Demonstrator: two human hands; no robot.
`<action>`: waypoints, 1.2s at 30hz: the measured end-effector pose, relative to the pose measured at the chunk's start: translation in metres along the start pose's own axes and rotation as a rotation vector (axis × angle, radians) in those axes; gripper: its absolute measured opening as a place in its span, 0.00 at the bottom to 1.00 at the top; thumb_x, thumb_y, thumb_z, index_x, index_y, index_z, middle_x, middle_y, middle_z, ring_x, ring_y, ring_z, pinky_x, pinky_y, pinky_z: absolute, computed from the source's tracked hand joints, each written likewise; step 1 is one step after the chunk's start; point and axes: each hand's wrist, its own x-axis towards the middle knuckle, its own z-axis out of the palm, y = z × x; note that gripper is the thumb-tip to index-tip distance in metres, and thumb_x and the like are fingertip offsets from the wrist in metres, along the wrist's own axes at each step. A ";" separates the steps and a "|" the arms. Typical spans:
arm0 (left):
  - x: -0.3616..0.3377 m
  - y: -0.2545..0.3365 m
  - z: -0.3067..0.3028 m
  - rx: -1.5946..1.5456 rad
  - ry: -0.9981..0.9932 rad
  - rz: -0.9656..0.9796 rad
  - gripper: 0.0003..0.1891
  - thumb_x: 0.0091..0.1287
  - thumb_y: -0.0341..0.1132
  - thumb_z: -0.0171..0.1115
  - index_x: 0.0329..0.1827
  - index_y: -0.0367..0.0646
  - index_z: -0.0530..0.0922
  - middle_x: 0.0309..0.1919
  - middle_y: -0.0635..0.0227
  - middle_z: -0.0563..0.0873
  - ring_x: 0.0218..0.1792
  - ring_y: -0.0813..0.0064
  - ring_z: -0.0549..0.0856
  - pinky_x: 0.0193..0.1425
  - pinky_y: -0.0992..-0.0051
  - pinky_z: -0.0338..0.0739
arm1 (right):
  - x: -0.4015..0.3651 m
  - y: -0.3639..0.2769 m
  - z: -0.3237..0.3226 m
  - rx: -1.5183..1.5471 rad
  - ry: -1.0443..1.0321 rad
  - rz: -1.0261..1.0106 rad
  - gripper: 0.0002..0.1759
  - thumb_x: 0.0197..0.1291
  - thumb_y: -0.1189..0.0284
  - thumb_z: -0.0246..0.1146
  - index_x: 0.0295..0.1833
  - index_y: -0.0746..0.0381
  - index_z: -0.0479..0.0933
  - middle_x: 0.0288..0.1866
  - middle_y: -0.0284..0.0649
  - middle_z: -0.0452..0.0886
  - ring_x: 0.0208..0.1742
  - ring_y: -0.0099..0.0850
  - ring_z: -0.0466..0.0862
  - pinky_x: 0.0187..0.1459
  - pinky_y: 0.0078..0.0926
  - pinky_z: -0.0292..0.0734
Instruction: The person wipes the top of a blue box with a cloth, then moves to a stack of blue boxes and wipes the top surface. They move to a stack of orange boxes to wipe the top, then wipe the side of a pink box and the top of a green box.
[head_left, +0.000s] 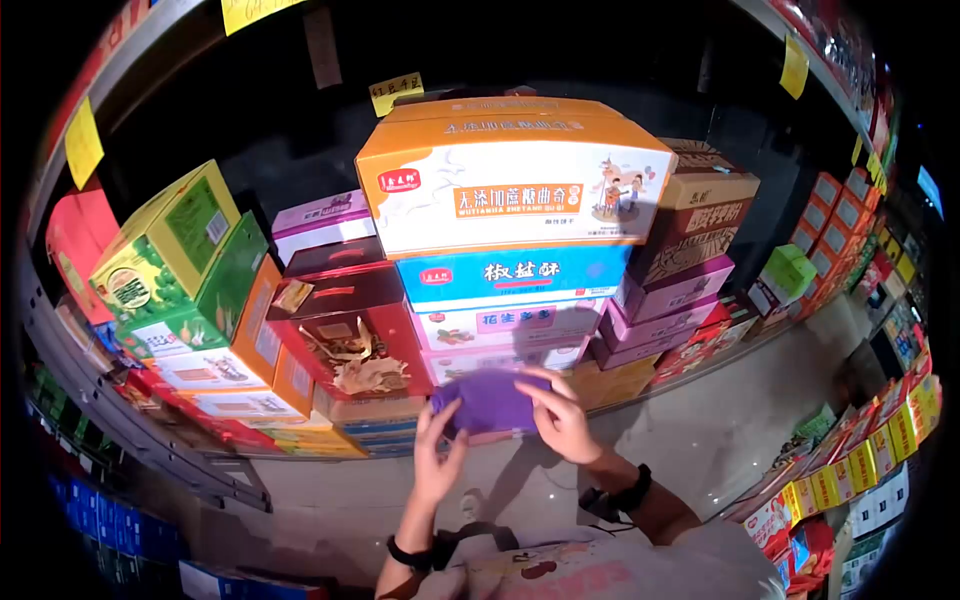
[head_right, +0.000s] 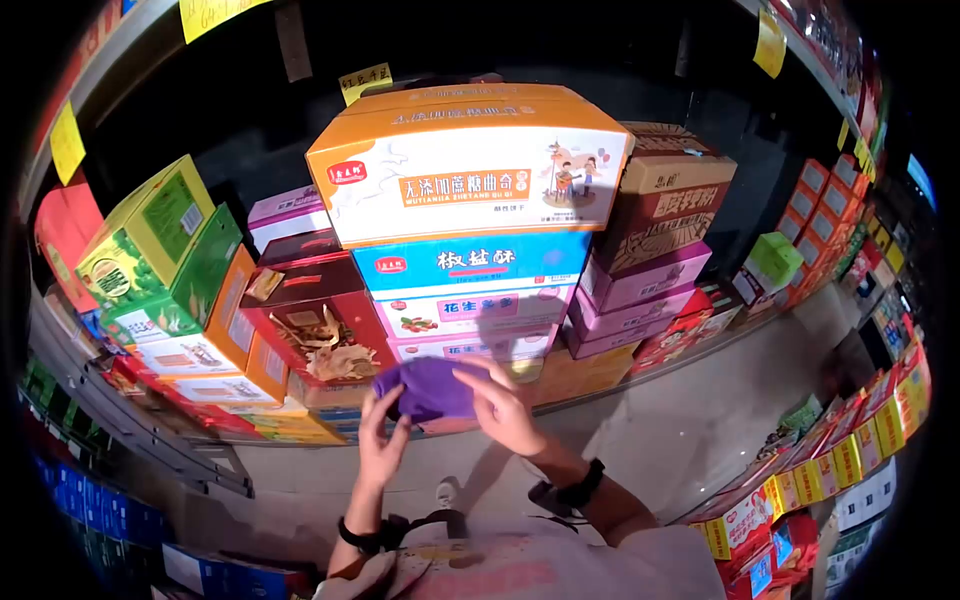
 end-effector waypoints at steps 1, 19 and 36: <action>0.032 0.001 -0.007 0.033 -0.018 0.070 0.20 0.56 0.23 0.55 0.54 0.36 0.73 0.52 0.55 0.73 0.53 0.63 0.73 0.53 0.71 0.69 | 0.029 0.002 0.003 -0.162 0.067 -0.160 0.20 0.48 0.90 0.50 0.47 0.67 0.77 0.53 0.48 0.73 0.49 0.37 0.77 0.44 0.23 0.73; 0.218 -0.084 0.035 0.830 0.570 0.485 0.26 0.53 0.31 0.63 0.58 0.40 0.72 0.51 0.51 0.65 0.50 0.56 0.65 0.53 0.59 0.59 | 0.183 0.074 0.056 -0.991 0.257 -0.206 0.29 0.49 0.83 0.52 0.61 0.69 0.65 0.68 0.51 0.58 0.68 0.62 0.51 0.62 0.60 0.50; 0.252 -0.060 0.036 0.684 0.441 0.721 0.22 0.49 0.19 0.54 0.51 0.41 0.74 0.53 0.50 0.66 0.54 0.52 0.67 0.59 0.58 0.61 | 0.195 0.076 0.041 -1.028 0.295 -0.292 0.28 0.48 0.74 0.56 0.59 0.63 0.69 0.66 0.40 0.64 0.67 0.44 0.61 0.61 0.48 0.56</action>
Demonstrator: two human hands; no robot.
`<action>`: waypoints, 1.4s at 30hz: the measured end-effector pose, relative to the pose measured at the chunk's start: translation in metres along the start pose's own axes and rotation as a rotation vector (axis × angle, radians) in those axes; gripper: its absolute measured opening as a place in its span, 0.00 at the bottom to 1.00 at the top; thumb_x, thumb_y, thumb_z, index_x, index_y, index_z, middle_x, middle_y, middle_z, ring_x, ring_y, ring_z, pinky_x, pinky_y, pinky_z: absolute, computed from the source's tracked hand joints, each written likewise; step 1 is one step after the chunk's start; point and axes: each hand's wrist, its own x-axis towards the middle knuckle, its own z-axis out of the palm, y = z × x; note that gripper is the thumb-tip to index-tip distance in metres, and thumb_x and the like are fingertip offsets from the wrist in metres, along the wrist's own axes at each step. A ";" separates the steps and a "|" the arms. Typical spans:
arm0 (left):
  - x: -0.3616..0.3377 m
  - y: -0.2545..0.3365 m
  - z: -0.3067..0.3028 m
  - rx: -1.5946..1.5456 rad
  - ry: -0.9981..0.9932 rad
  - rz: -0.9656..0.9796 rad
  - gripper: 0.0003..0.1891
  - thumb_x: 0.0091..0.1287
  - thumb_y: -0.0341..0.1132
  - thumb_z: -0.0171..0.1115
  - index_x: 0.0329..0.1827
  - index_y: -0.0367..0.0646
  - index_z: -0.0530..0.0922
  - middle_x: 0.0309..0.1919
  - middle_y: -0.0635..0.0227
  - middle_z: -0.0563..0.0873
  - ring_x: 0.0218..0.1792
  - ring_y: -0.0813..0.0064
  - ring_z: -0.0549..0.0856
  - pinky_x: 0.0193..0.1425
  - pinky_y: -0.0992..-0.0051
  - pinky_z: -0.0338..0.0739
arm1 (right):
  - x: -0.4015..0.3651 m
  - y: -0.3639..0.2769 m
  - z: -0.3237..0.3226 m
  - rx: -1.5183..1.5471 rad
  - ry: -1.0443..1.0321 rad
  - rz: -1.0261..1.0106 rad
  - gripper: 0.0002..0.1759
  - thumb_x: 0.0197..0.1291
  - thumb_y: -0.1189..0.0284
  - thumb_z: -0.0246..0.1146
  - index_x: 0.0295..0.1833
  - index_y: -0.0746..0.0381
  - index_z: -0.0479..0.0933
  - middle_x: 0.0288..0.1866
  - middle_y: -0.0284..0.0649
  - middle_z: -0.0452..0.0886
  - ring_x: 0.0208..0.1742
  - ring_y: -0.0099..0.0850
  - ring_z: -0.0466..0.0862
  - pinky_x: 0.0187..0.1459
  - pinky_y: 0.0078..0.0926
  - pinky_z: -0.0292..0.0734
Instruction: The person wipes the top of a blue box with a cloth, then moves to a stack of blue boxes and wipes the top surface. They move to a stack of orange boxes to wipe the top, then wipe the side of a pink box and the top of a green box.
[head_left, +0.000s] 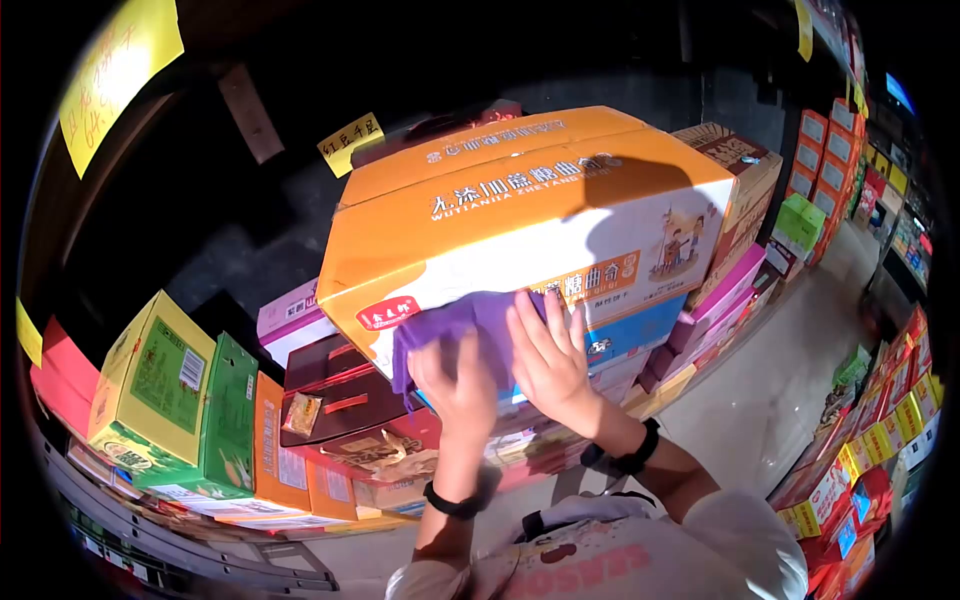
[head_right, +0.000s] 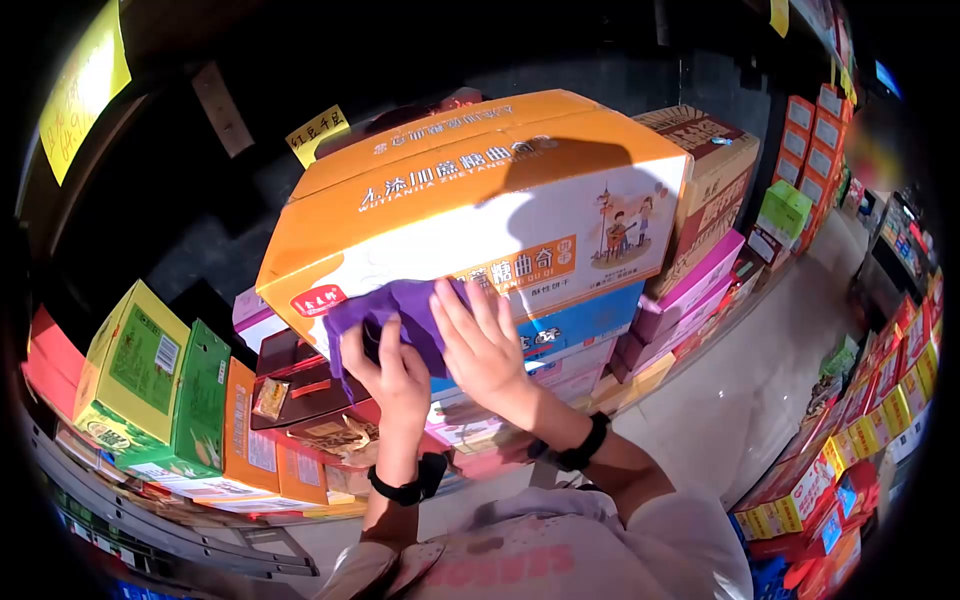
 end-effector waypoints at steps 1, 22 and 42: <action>-0.008 0.002 -0.002 0.011 -0.041 -0.002 0.25 0.48 0.19 0.56 0.53 0.44 0.74 0.54 0.50 0.64 0.53 0.52 0.66 0.58 0.58 0.61 | -0.009 0.004 0.000 0.021 -0.010 0.010 0.27 0.48 0.75 0.56 0.59 0.62 0.70 0.66 0.39 0.65 0.67 0.45 0.61 0.60 0.49 0.58; -0.061 0.045 0.046 0.061 -0.397 -0.017 0.27 0.62 0.41 0.51 0.65 0.48 0.64 0.67 0.44 0.55 0.64 0.38 0.55 0.61 0.41 0.50 | -0.041 0.032 0.005 0.231 -0.036 0.062 0.25 0.53 0.77 0.53 0.57 0.78 0.64 0.62 0.62 0.62 0.65 0.56 0.60 0.65 0.45 0.57; -0.007 0.085 0.060 0.098 -0.385 0.086 0.24 0.62 0.41 0.51 0.64 0.58 0.68 0.68 0.56 0.57 0.69 0.50 0.51 0.65 0.40 0.33 | -0.031 0.100 -0.001 0.027 0.095 0.066 0.27 0.52 0.68 0.57 0.59 0.64 0.68 0.63 0.51 0.64 0.60 0.52 0.65 0.57 0.60 0.58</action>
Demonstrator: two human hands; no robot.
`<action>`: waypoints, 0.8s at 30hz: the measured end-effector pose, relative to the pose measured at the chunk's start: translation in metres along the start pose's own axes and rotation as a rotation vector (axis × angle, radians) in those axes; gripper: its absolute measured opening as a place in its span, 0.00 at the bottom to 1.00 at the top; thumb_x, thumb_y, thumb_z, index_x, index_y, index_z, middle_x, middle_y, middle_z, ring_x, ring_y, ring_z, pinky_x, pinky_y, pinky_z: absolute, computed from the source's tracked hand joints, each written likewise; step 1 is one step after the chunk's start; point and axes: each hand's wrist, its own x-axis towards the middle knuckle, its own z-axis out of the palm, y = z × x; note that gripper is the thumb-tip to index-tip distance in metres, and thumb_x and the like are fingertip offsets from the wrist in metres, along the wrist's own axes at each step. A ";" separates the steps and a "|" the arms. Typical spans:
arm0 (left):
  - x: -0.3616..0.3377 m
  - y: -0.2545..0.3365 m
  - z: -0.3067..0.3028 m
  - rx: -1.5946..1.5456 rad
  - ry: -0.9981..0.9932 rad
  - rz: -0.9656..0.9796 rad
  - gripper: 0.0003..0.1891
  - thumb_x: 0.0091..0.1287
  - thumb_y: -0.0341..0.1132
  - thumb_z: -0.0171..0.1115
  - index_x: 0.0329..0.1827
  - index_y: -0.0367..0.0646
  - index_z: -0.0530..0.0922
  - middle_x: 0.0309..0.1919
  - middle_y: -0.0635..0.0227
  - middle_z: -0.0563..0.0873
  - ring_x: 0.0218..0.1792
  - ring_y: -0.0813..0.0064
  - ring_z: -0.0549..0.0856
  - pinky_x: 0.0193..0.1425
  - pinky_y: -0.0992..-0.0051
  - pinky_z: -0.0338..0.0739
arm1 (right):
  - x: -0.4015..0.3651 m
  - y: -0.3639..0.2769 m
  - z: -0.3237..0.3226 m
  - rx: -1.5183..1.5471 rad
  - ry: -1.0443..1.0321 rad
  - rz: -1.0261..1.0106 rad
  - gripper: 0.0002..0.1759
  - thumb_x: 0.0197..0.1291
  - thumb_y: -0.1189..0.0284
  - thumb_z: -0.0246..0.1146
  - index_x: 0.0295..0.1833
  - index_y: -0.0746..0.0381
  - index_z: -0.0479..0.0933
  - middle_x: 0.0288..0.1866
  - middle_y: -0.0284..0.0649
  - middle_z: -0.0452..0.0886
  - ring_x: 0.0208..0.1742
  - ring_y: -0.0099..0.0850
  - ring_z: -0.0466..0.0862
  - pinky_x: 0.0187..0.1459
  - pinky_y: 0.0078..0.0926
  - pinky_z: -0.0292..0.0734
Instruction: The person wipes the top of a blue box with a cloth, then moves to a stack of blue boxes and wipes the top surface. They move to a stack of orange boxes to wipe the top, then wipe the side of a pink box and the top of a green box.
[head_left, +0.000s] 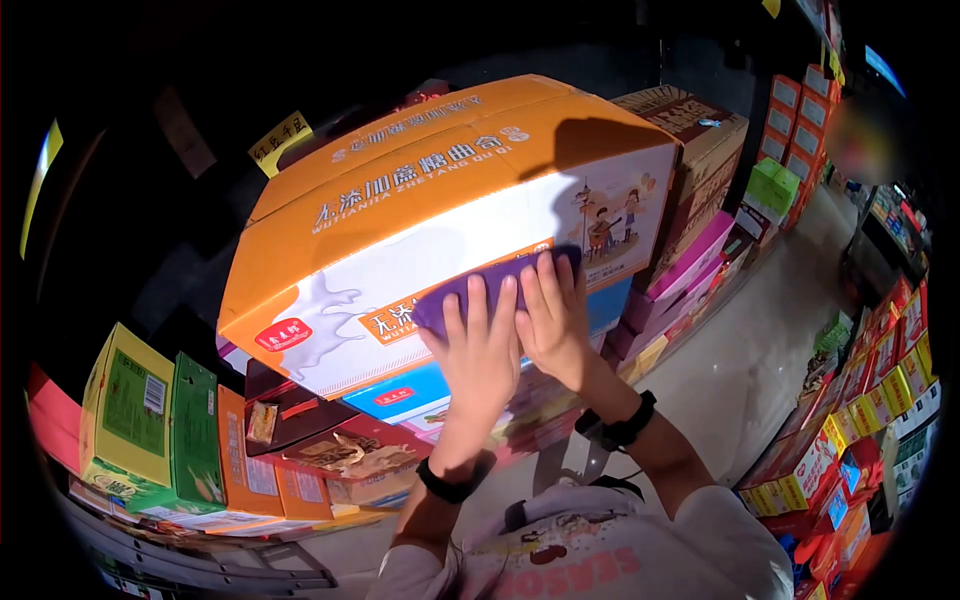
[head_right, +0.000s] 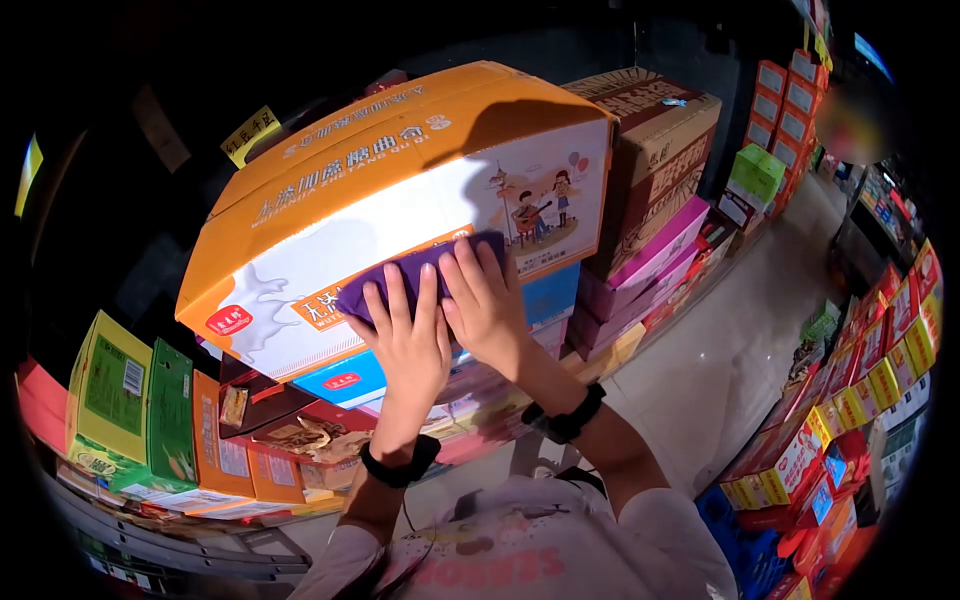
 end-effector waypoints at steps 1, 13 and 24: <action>0.015 0.005 -0.008 0.042 0.035 0.000 0.24 0.62 0.39 0.51 0.64 0.58 0.67 0.69 0.57 0.57 0.69 0.53 0.52 0.65 0.41 0.29 | 0.012 0.003 -0.005 -0.006 0.020 0.008 0.28 0.52 0.68 0.57 0.61 0.63 0.66 0.64 0.50 0.64 0.61 0.52 0.65 0.57 0.59 0.58; -0.007 0.025 0.026 -0.050 0.069 0.053 0.24 0.60 0.40 0.54 0.62 0.55 0.70 0.66 0.56 0.62 0.67 0.55 0.57 0.66 0.45 0.42 | -0.022 0.026 -0.004 0.005 -0.042 0.089 0.30 0.49 0.67 0.59 0.59 0.67 0.64 0.62 0.57 0.63 0.59 0.58 0.64 0.58 0.60 0.56; 0.065 0.063 0.003 -0.062 0.171 0.002 0.22 0.63 0.40 0.51 0.62 0.59 0.70 0.64 0.68 0.69 0.61 0.68 0.68 0.66 0.55 0.45 | 0.033 0.062 -0.034 -0.093 0.033 0.055 0.33 0.56 0.63 0.52 0.65 0.66 0.57 0.69 0.54 0.55 0.67 0.57 0.56 0.61 0.62 0.49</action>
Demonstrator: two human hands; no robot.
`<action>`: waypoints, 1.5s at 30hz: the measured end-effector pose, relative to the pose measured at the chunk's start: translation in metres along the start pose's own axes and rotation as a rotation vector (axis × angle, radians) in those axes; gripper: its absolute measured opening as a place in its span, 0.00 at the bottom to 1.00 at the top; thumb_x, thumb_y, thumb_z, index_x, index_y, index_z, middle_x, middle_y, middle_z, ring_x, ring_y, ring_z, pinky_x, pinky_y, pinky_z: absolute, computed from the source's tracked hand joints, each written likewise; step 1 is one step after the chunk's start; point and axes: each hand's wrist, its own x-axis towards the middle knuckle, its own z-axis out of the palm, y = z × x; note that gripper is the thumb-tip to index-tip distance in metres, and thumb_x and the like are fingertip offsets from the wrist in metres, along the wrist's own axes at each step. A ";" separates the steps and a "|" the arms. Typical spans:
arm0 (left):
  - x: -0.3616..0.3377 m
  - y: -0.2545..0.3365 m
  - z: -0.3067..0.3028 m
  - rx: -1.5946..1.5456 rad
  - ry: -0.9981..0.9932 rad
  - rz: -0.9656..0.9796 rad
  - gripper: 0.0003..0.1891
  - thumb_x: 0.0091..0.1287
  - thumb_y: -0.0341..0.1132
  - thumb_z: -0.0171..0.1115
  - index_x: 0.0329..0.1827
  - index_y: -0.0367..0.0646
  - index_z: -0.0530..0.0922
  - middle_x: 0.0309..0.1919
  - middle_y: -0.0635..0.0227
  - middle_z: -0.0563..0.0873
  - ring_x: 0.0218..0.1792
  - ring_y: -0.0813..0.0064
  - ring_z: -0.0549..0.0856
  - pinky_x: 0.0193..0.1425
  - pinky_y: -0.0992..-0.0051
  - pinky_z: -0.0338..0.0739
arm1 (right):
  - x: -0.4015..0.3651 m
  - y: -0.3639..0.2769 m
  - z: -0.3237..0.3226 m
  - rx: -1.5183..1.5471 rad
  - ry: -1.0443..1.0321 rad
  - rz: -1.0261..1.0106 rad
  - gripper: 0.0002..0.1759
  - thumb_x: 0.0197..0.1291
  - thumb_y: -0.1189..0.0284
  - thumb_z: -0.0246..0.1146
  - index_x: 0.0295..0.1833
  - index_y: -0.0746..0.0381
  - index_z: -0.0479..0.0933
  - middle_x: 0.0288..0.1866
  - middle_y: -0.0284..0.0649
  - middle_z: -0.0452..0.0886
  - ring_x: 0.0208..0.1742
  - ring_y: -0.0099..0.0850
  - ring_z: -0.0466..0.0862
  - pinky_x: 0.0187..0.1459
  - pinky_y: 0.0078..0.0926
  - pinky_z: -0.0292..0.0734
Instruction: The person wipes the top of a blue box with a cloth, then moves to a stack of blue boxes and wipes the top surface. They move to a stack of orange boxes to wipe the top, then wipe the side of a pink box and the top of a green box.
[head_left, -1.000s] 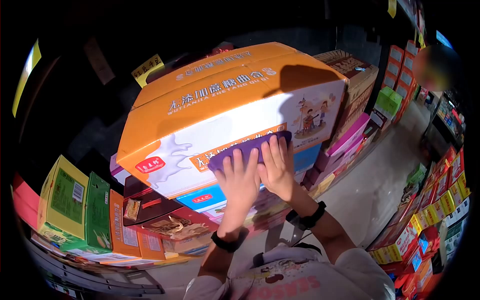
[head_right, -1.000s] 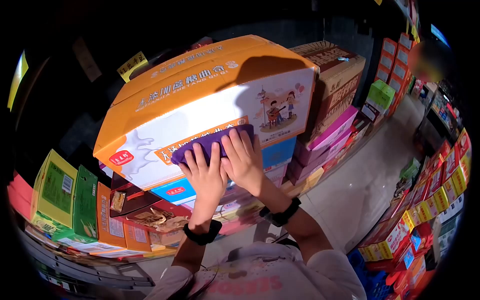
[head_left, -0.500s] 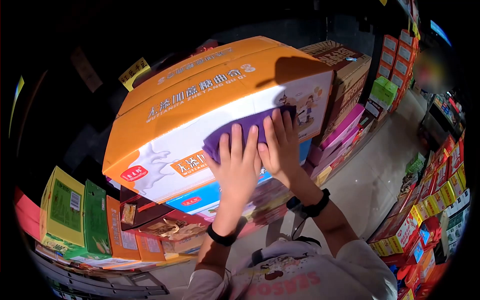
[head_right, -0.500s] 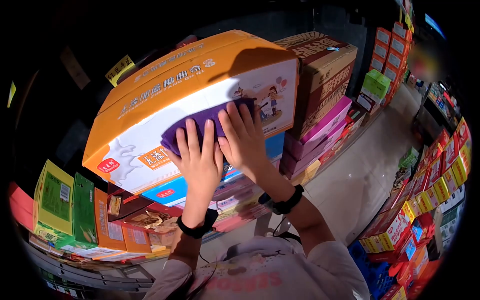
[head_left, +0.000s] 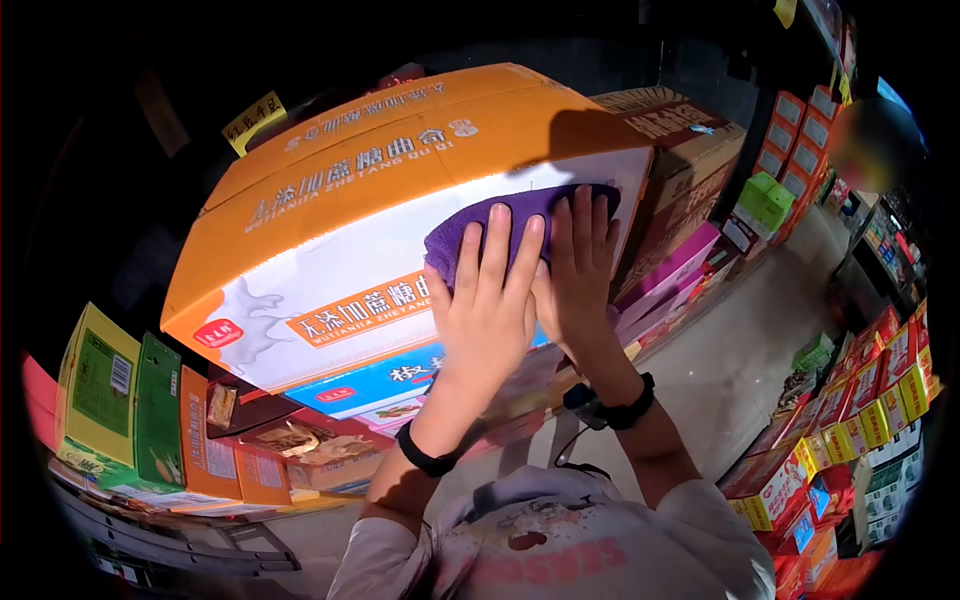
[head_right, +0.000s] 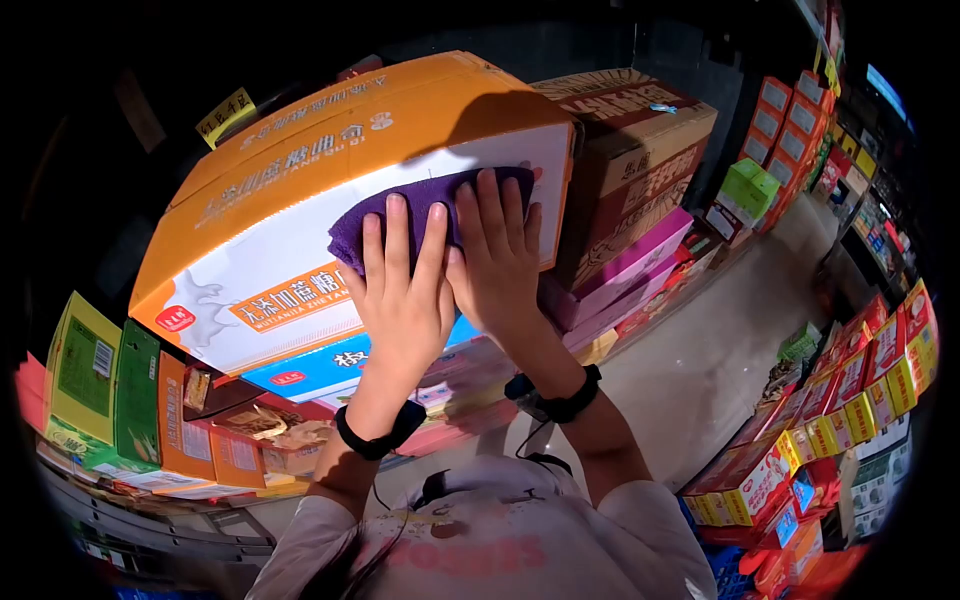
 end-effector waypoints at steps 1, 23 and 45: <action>-0.004 0.001 0.004 0.071 0.019 0.019 0.21 0.64 0.41 0.50 0.62 0.60 0.70 0.63 0.69 0.69 0.61 0.68 0.68 0.66 0.55 0.45 | -0.004 0.003 0.002 0.013 0.022 -0.008 0.33 0.56 0.63 0.52 0.65 0.67 0.57 0.69 0.55 0.54 0.67 0.58 0.56 0.60 0.62 0.49; -0.085 -0.073 -0.015 0.303 -0.025 -0.268 0.23 0.60 0.45 0.54 0.60 0.56 0.71 0.65 0.55 0.63 0.68 0.55 0.58 0.69 0.48 0.36 | -0.022 -0.093 0.044 0.175 0.022 -0.162 0.28 0.55 0.64 0.53 0.63 0.61 0.67 0.67 0.43 0.63 0.69 0.39 0.58 0.66 0.47 0.44; -0.065 0.014 0.021 -0.064 -0.146 0.004 0.24 0.57 0.39 0.54 0.60 0.61 0.71 0.58 0.70 0.72 0.50 0.64 0.71 0.48 0.63 0.65 | -0.072 0.002 0.006 0.145 -0.088 0.150 0.35 0.60 0.64 0.48 0.70 0.67 0.48 0.70 0.64 0.45 0.70 0.63 0.43 0.65 0.62 0.31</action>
